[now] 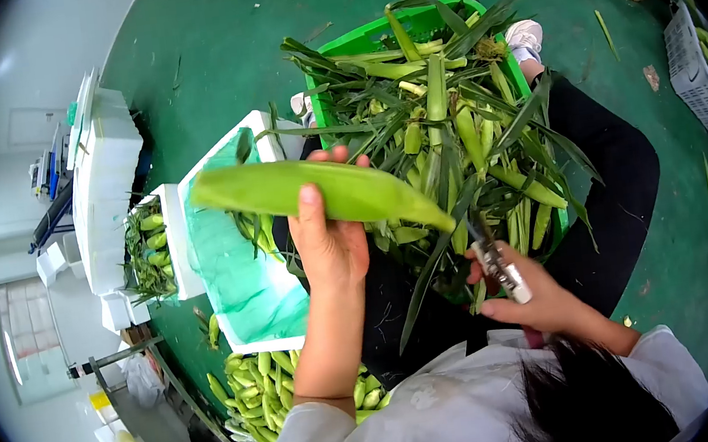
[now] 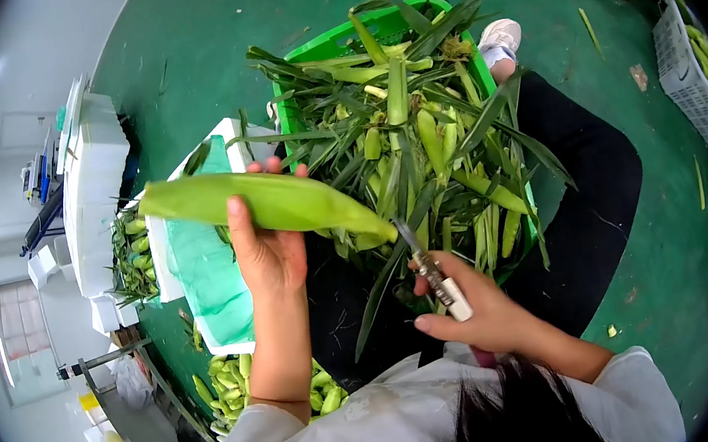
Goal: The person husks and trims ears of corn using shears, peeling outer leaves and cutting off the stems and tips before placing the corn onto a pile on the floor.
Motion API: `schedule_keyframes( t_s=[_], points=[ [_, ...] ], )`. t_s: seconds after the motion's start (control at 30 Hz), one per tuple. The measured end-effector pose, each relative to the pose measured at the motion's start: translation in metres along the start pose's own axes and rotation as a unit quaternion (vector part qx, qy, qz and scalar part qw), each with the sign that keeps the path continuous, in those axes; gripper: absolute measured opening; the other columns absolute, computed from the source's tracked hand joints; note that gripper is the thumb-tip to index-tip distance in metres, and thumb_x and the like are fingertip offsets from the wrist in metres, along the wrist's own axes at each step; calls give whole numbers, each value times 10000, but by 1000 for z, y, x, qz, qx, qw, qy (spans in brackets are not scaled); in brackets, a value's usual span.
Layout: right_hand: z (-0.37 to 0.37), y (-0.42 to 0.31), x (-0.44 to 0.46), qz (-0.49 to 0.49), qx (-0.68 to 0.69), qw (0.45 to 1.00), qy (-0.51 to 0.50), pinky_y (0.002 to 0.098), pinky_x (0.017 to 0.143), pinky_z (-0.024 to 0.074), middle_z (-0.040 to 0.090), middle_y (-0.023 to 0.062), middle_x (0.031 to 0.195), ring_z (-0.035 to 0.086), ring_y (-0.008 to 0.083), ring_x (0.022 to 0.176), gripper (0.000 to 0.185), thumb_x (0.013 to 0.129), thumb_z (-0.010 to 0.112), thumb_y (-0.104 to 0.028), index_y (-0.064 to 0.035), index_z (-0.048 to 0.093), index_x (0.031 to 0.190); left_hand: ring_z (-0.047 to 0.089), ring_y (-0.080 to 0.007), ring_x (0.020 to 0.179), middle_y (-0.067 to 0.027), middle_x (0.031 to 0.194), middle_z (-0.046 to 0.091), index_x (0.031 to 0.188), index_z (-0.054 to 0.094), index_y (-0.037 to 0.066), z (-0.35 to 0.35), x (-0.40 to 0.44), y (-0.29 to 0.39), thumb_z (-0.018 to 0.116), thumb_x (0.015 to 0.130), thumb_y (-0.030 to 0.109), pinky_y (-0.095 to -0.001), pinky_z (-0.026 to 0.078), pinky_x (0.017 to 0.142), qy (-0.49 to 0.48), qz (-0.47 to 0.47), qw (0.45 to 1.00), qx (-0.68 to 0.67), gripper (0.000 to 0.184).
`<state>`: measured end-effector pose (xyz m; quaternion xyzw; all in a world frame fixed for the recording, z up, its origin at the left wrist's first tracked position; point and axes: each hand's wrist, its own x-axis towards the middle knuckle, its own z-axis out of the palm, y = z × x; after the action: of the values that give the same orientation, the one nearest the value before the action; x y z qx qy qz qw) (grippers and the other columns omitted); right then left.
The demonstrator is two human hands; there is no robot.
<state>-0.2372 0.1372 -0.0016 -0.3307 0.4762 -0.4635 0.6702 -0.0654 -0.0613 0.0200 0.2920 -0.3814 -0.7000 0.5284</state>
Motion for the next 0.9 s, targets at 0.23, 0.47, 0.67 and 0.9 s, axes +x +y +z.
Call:
schedule_keyframes(
  t_s=[0.23, 0.47, 0.67, 0.9],
  points=[
    [29, 20, 50, -64, -203, 960, 182, 419, 997, 410, 514, 220, 1199, 520, 347, 1131, 868, 745, 791, -303, 53, 325, 1385, 489, -282, 1258, -113, 1292, 492, 1319, 391, 43, 33, -44, -31, 573, 964, 372, -515, 395, 1087, 127, 70, 989, 0, 518],
    [15, -14, 75, -303, -464, 803, 220, 427, 812, 461, 589, 160, 955, 570, 365, 877, 593, 614, 791, -186, -3, 537, 1117, 578, -251, 1127, -125, 1235, 597, 1224, 511, 34, 12, -46, -28, 542, 930, 548, -377, 471, 958, 238, -149, 944, -172, 592],
    [13, -9, 37, 45, -22, 944, -327, 266, 726, 515, 677, 53, 880, 651, 127, 791, 492, 738, 772, -164, -7, 592, 1168, 472, -177, 703, -45, 835, 466, 1117, 508, 23, -36, -44, -43, 509, 908, 580, -306, 418, 651, 2, -411, 815, -408, 596],
    [-7, -22, 42, -15, 272, 956, -109, 424, 723, 528, 574, 127, 890, 611, 280, 828, 723, 657, 742, -328, 76, 489, 1200, 525, -262, 972, -153, 1180, 507, 1110, 531, 87, -46, -67, -3, 464, 854, 704, -344, 450, 600, -44, -288, 890, -350, 671]
  ],
)
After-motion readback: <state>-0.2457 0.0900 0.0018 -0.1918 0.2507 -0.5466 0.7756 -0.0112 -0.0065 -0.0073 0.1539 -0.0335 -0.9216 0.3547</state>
